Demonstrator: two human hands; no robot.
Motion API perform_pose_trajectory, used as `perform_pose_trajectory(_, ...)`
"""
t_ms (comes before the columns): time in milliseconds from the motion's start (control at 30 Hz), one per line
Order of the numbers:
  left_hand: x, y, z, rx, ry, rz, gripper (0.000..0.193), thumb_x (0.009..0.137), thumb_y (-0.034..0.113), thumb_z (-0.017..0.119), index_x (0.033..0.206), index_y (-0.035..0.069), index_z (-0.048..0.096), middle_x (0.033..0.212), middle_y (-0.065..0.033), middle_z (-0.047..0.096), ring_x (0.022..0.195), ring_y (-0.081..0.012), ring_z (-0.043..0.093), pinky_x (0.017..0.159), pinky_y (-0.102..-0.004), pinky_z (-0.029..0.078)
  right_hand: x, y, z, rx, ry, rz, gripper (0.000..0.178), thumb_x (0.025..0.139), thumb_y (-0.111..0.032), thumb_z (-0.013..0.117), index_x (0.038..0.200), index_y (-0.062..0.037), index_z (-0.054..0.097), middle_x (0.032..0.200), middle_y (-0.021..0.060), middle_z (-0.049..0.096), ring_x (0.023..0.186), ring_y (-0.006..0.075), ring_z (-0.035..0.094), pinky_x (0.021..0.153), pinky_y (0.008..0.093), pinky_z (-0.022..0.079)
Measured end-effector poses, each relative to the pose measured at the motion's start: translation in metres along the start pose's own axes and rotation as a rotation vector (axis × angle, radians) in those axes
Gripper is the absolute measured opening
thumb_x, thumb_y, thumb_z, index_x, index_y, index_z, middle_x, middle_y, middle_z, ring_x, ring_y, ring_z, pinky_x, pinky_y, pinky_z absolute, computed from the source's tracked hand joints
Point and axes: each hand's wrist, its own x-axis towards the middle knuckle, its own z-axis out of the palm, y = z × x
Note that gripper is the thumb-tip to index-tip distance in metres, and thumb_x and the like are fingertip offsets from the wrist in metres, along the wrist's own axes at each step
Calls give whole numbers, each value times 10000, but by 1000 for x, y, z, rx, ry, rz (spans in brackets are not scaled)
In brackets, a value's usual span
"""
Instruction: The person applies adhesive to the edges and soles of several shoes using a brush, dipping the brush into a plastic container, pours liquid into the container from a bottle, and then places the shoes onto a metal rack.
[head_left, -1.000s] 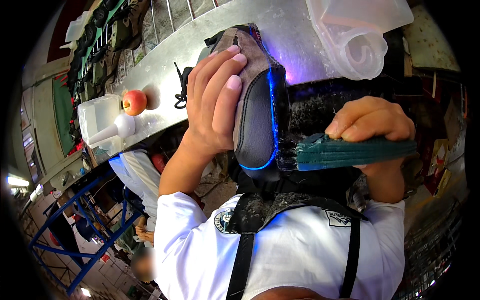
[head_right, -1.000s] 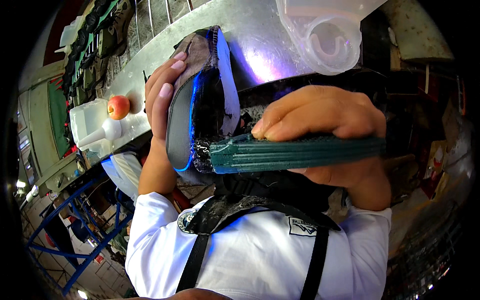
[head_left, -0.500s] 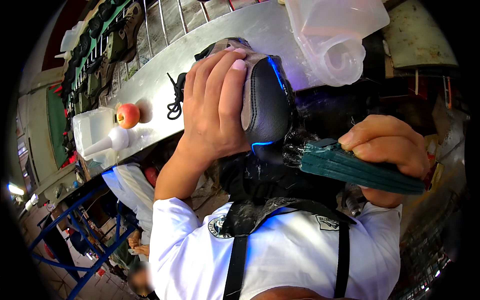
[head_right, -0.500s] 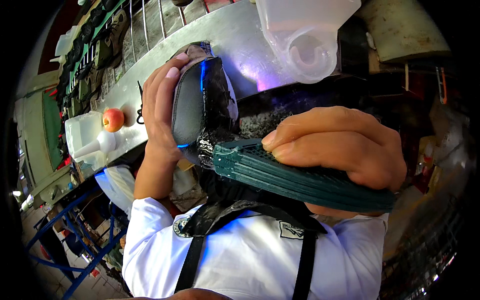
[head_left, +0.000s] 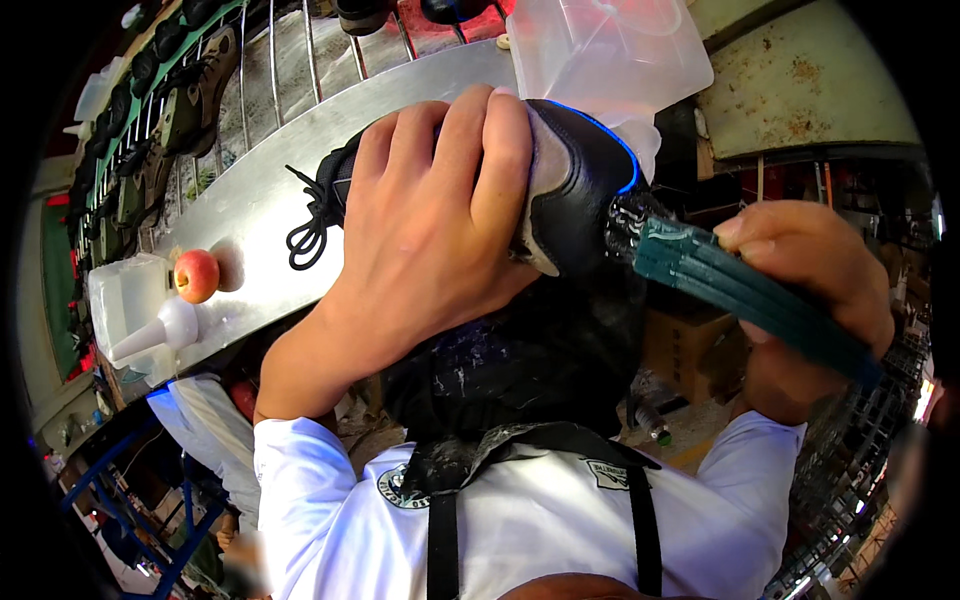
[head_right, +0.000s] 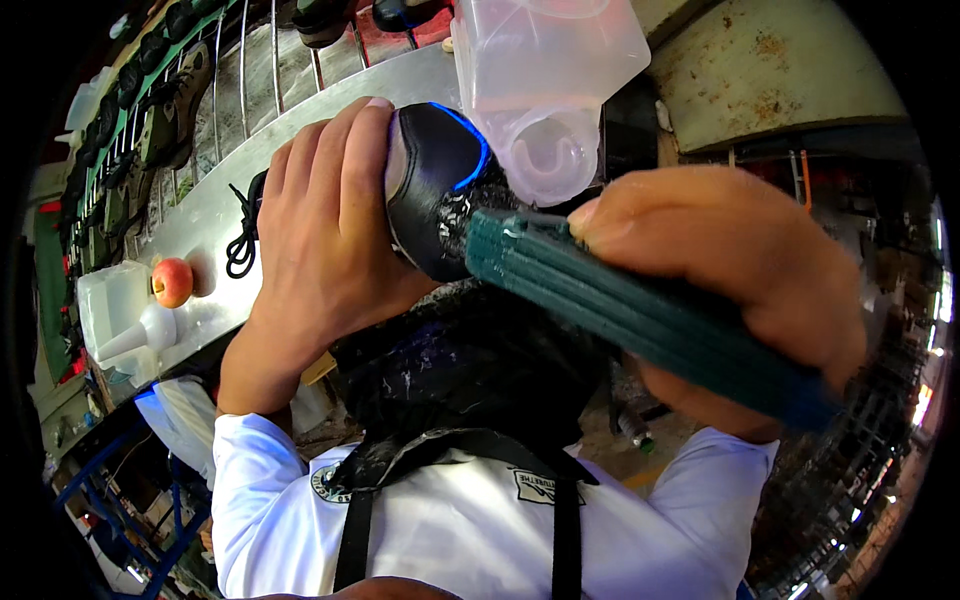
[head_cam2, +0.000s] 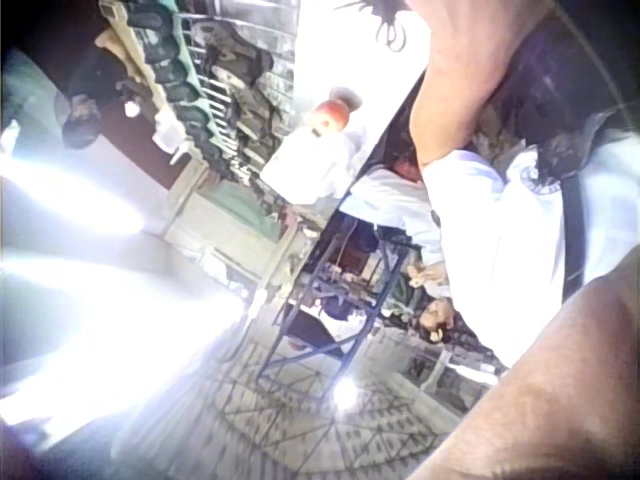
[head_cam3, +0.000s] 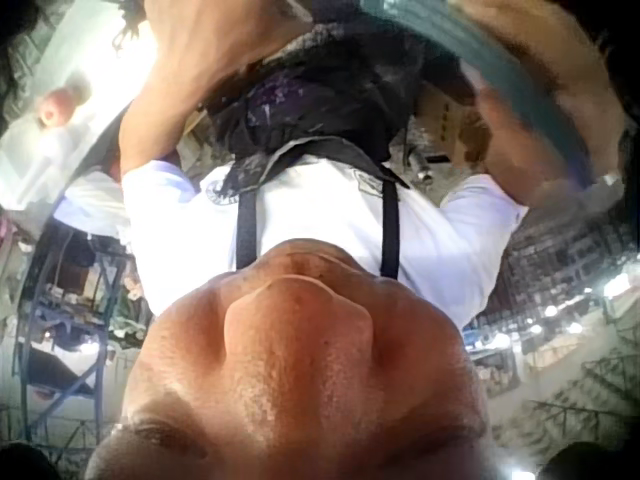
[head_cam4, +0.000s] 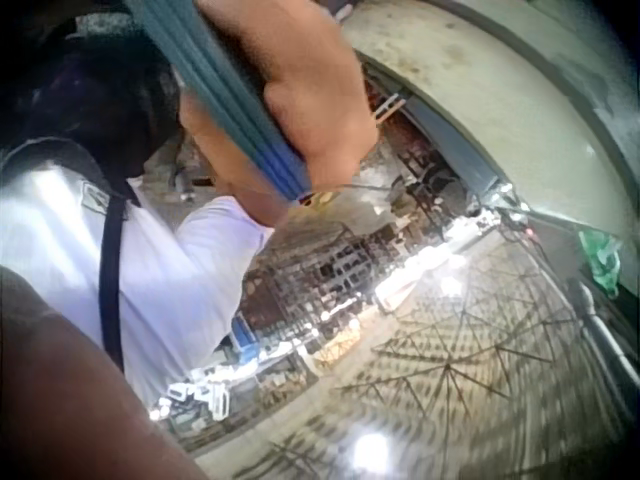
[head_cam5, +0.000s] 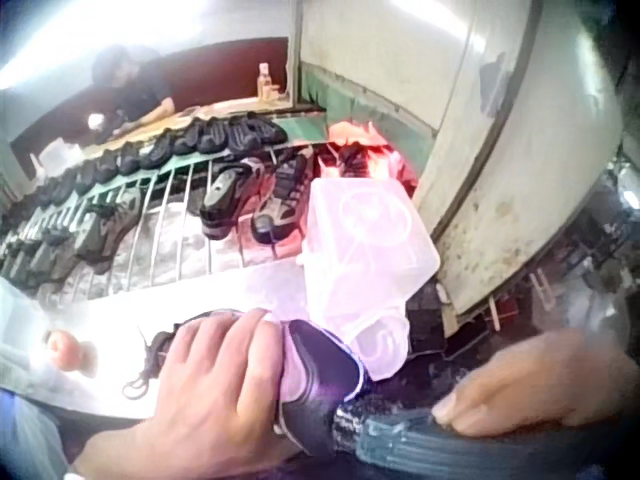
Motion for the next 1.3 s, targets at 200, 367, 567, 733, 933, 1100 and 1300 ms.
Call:
perform_pose_trajectory(200,13,12,-20,-28,-159,-140,965,538,279,910,1337,-29,464,1194,-183,605,1029,-377,610,886,-463,481,35,8,-21,-51,-143,-114,330,892,-274,771,973,31,676,918,211,712,806,306,723,743,377,597)
perform_pose_trajectory(367,16,18,-28,-22,-236,-202,906,538,278,901,1277,-39,482,1111,-170,591,973,-370,603,834,-450,484,59,13,-35,58,-314,-90,282,899,-179,746,1038,60,689,933,222,702,831,298,718,744,370,589)
perform_pose_trajectory(567,17,13,-27,-41,-223,-189,871,550,290,900,1245,-36,489,1063,-163,590,929,-363,604,803,-450,486,87,16,-43,10,-468,-180,265,803,-49,733,1035,70,687,980,217,693,812,276,694,735,352,565)
perform_pose_trajectory(733,16,3,-28,-26,-235,-221,861,539,302,909,1221,-22,494,1047,-158,602,916,-363,616,798,-452,492,109,32,-35,27,-552,-308,279,807,-33,725,1059,76,682,982,209,700,835,266,697,755,345,567)
perform_pose_trajectory(933,21,-6,-22,-55,-215,-197,886,516,328,916,1217,-27,505,1018,-160,618,919,-374,629,815,-447,502,107,35,-33,66,-545,-278,293,809,-18,730,1081,80,677,989,214,707,856,273,702,769,348,567)
perform_pose_trajectory(1100,27,-11,-29,-87,-308,-264,997,530,335,907,1348,-35,475,1154,-237,647,1095,-421,629,955,-463,491,107,42,-30,112,-495,-281,307,811,-5,734,1098,83,673,994,219,713,873,279,706,780,351,567)
perform_pose_trajectory(1300,28,-20,-29,-142,-276,-271,992,509,347,908,1331,-26,498,1102,-231,665,1004,-434,661,867,-457,533,107,46,-26,146,-458,-276,323,813,11,738,1120,87,668,1001,224,720,894,286,710,794,354,567)
